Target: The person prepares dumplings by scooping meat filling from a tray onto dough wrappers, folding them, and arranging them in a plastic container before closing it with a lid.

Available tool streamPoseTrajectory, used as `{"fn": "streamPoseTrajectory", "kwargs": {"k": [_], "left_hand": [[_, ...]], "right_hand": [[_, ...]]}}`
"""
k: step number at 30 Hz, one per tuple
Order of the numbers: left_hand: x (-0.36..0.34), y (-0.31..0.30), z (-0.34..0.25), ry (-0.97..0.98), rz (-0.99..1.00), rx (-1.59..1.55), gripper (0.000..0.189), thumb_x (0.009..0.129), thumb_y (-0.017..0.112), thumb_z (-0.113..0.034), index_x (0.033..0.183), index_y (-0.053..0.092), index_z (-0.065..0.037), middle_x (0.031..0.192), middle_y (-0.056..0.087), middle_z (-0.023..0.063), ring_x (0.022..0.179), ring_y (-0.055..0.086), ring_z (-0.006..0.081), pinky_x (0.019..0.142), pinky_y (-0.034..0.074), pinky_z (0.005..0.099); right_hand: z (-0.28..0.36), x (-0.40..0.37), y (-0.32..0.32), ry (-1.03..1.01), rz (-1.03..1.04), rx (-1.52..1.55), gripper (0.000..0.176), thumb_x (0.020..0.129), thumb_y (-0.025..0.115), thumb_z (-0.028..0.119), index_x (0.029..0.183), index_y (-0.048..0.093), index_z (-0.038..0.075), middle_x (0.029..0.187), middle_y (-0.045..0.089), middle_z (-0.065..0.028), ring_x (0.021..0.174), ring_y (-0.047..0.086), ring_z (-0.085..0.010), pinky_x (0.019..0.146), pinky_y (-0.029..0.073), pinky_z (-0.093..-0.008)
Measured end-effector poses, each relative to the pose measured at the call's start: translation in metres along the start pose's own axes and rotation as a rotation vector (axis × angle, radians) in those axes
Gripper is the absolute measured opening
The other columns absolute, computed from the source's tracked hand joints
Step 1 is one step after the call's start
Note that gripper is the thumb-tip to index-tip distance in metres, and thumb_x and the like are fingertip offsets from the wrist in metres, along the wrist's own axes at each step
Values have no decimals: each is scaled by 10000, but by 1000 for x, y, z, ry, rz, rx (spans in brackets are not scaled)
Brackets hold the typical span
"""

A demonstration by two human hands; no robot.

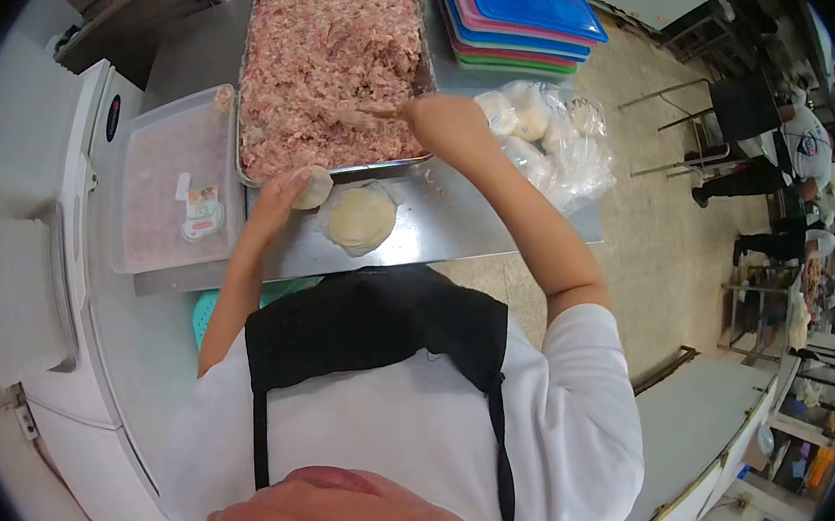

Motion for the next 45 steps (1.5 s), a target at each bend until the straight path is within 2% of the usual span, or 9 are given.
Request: {"fn": "streamPoseTrajectory", "kwargs": {"k": [6, 9, 16, 19, 24, 34, 37, 42, 45], "left_hand": [[4, -21, -37, 306, -110, 209, 367, 943, 535, -275, 1030, 637, 67, 941, 674, 139, 864, 619, 183, 791, 465, 286], [13, -31, -18, 119, -87, 125, 380, 950, 534, -282, 1076, 633, 63, 991, 677, 140, 939, 630, 198, 845, 472, 294], [63, -22, -36, -31, -251, -1007, 427, 987, 468, -316, 1244, 492, 25, 1185, 580, 149, 1080, 582, 266, 959, 465, 417], [71, -6, -70, -44, -185, -1282, 492, 985, 437, -392, 1249, 448, 23, 1221, 538, 159, 1138, 539, 287, 1000, 430, 461], [65, -13, -68, -146, -260, -1543, 750, 911, 438, -590, 1366, 387, 4, 1354, 441, 217, 1286, 400, 350, 1115, 272, 517], [47, -26, -69, -116, -361, -1333, 817, 863, 461, -664, 1350, 422, -9, 1434, 372, 175, 1329, 332, 396, 1095, 224, 594], [48, -28, -67, -71, -374, -1320, 778, 852, 498, -641, 1307, 456, -11, 1413, 386, 185, 1304, 364, 393, 1081, 261, 588], [64, -42, -49, 21, -436, -1414, 607, 873, 582, -449, 1273, 471, -6, 1392, 408, 155, 1257, 441, 345, 1067, 333, 526], [36, -24, -100, 213, -106, -961, 537, 845, 659, -221, 1300, 462, -15, 1381, 445, 119, 1240, 465, 290, 1055, 370, 451]], "right_hand": [[38, -14, 37, -59, -14, -34, 138, 809, 535, 110, 820, 649, 32, 806, 660, -193, 796, 652, -359, 696, 515, -423], [25, -18, 46, 29, 41, 421, 202, 865, 552, 168, 918, 671, 13, 819, 667, -181, 784, 650, -332, 696, 501, -396], [15, -8, 26, 286, -180, 1066, 301, 943, 569, 264, 1032, 657, -9, 689, 534, -21, 612, 472, -135, 610, 423, -277], [22, 8, 39, 274, -217, 1000, 300, 928, 565, 264, 1078, 666, 25, 868, 674, -147, 838, 637, -259, 763, 474, -360], [44, -1, 27, -63, -264, 445, 243, 924, 571, 249, 1032, 656, 49, 823, 638, -147, 782, 634, -323, 712, 476, -412], [73, -10, -34, -43, -42, -66, 178, 910, 561, 218, 1026, 606, 90, 833, 611, -132, 749, 627, -347, 625, 495, -465], [97, -23, -67, -111, -306, 96, 183, 901, 570, 202, 1036, 613, 86, 815, 604, -133, 744, 624, -351, 625, 492, -467], [59, -11, -42, -176, -162, 377, 242, 930, 555, 235, 1054, 652, 51, 954, 647, -165, 813, 645, -305, 698, 507, -374], [31, -20, -45, 36, -35, 714, 311, 968, 520, 275, 1092, 642, 17, 996, 667, -167, 862, 629, -262, 771, 488, -329]]}}
Point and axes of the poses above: each hand's wrist, its own x-axis towards the middle knuckle, its own y-axis out of the palm, z = x × y, the point moved 8 cm from there along x, towards the middle knuckle
